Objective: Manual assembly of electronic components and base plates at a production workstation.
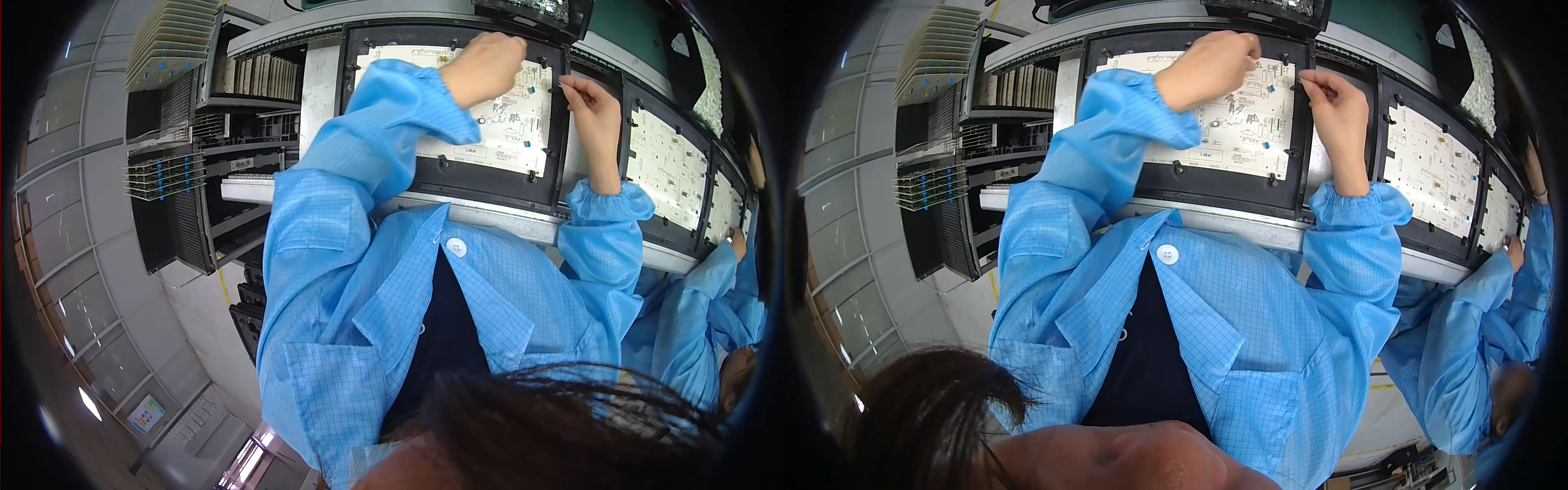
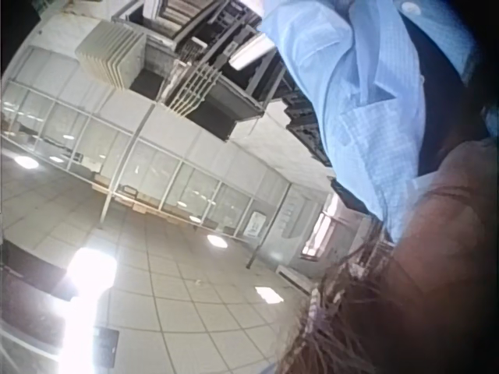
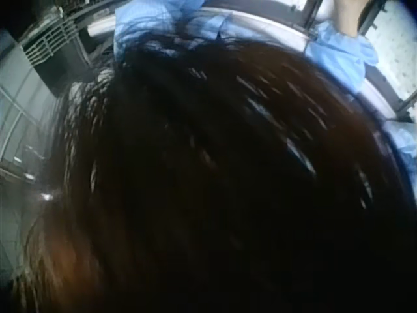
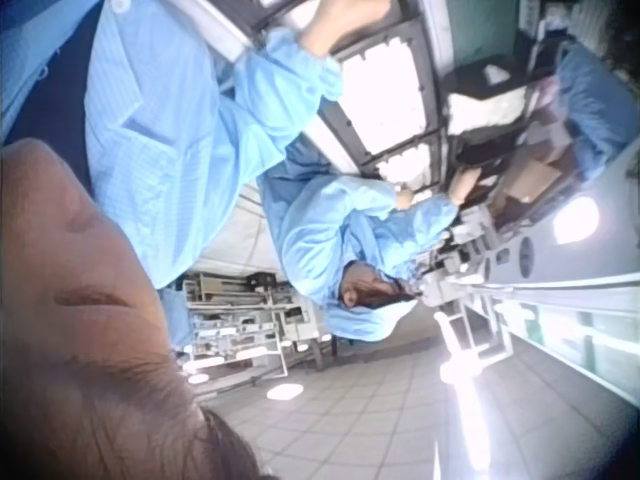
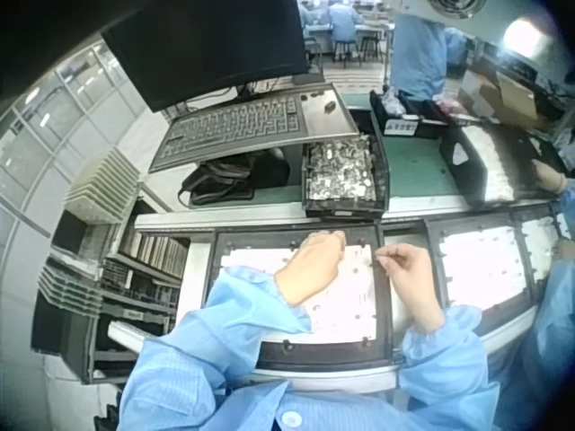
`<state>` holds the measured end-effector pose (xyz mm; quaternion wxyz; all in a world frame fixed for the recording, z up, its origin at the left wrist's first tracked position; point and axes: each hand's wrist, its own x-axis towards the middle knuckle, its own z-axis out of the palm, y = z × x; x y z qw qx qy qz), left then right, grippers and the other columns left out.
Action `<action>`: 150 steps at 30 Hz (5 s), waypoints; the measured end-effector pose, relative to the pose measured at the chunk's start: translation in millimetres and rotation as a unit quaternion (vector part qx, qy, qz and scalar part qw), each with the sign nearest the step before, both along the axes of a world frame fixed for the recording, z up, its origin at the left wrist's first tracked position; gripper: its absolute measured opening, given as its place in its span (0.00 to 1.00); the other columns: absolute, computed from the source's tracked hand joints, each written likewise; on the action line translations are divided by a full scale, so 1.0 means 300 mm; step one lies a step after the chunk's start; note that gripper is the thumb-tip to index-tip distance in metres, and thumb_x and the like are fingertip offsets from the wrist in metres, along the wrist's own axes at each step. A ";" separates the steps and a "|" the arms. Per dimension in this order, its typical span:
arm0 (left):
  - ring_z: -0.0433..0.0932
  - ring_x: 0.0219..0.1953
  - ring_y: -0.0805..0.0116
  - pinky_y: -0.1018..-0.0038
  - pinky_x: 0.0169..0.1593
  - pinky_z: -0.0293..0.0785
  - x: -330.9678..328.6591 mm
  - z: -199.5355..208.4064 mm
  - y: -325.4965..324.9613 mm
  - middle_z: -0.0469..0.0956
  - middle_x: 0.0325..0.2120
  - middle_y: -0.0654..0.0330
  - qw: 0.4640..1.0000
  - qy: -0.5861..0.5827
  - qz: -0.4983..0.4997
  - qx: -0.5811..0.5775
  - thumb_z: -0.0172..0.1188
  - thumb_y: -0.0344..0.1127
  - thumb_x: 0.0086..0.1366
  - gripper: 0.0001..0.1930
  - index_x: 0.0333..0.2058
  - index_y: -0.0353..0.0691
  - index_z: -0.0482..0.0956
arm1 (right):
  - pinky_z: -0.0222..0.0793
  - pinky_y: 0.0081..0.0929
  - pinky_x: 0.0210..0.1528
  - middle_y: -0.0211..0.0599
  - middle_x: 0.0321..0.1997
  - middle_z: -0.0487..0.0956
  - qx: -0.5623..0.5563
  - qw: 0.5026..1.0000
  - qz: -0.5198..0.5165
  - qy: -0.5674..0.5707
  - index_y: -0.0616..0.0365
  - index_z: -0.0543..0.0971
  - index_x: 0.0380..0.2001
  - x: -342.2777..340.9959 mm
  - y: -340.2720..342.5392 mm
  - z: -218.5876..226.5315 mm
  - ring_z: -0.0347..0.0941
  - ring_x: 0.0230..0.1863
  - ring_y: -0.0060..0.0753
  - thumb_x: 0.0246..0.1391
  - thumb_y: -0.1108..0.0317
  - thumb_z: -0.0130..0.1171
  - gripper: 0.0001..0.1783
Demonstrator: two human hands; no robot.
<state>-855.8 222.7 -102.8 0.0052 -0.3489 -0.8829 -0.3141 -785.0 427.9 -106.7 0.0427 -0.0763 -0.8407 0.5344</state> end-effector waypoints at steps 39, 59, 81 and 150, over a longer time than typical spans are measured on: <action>0.82 0.33 0.51 0.65 0.44 0.77 -0.019 0.002 0.027 0.82 0.27 0.47 0.981 -0.143 0.082 0.107 0.58 0.27 0.50 0.09 0.29 0.33 0.85 | 0.70 0.36 0.39 0.39 0.33 0.76 0.278 0.925 0.198 0.170 0.59 0.79 0.34 0.072 -0.198 -0.016 0.73 0.41 0.43 0.50 0.74 0.60 0.06; 0.80 0.29 0.47 0.61 0.40 0.77 -0.021 -0.036 0.125 0.79 0.22 0.43 0.993 -0.101 0.051 0.043 0.58 0.26 0.52 0.06 0.24 0.30 0.83 | 0.66 0.13 0.34 0.26 0.30 0.77 0.031 0.984 -0.104 0.140 0.62 0.78 0.39 0.056 0.010 0.000 0.68 0.30 0.14 0.61 0.72 0.54 0.07; 0.79 0.33 0.45 0.59 0.41 0.75 0.131 -0.067 -0.009 0.78 0.23 0.42 0.994 0.008 0.007 -0.113 0.61 0.29 0.54 0.07 0.26 0.28 0.80 | 0.72 0.23 0.33 0.36 0.28 0.82 0.227 0.974 0.001 -0.009 0.58 0.78 0.40 -0.154 0.025 -0.046 0.79 0.29 0.25 0.45 0.69 0.67 0.17; 0.77 0.35 0.47 0.59 0.44 0.72 0.254 -0.068 0.156 0.79 0.26 0.43 0.999 -0.029 -0.013 0.007 0.57 0.23 0.52 0.06 0.29 0.30 0.81 | 0.63 0.11 0.31 0.25 0.27 0.76 -0.133 0.981 -0.116 0.080 0.62 0.78 0.34 0.158 0.050 -0.064 0.68 0.28 0.13 0.56 0.73 0.63 0.06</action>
